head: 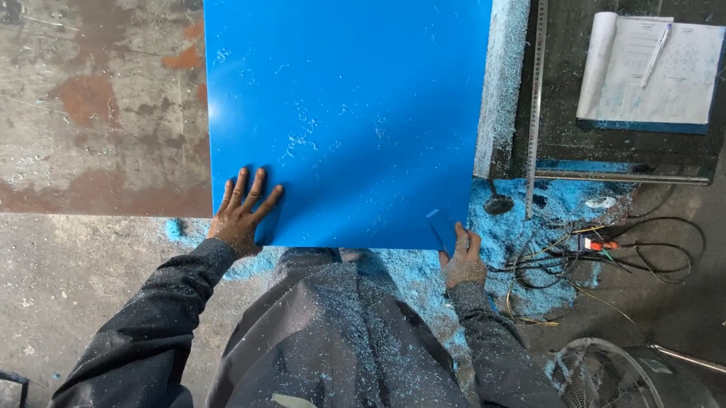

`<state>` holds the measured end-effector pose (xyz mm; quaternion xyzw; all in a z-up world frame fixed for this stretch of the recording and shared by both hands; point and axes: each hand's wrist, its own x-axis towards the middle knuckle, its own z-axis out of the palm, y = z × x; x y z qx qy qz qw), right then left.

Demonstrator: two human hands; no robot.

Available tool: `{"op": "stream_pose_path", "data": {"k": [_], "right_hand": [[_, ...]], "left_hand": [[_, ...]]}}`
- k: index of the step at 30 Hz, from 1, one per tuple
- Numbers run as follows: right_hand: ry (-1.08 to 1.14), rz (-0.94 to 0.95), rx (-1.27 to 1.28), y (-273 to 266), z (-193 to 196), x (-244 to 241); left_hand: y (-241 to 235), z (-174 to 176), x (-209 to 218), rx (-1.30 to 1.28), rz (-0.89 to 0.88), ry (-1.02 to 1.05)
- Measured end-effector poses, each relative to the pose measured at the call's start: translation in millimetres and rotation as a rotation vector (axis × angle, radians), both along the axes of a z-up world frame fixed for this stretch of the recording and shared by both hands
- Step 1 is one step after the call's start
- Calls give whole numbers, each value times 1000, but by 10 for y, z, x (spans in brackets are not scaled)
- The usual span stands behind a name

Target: Cutting blue plastic sheets into smaller strips using a table saw.

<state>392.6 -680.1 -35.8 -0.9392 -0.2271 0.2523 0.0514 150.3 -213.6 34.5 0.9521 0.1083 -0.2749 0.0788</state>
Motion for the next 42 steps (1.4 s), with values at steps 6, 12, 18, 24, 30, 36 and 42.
{"op": "stream_pose_path", "data": {"k": [6, 12, 18, 24, 30, 36, 42], "right_hand": [[-72, -15, 191, -10, -34, 14], [-154, -101, 437, -79, -432, -92], [-123, -282, 388, -2, -366, -205], [-126, -441, 286, 109, -349, -230], [47, -470, 226, 135, -531, -355], [71, -390, 289, 367, -610, -479], [70, -436, 172, 471, -632, -449]], "left_hand": [[87, -19, 104, 9, 1, -13], [147, -54, 156, 3, 12, -63], [203, -88, 197, 1, 7, -115], [264, -125, 238, -5, 10, -99], [321, -87, 322, -7, 19, -62], [317, -152, 310, -7, 23, -96], [324, -130, 344, 14, 17, -70]]}}
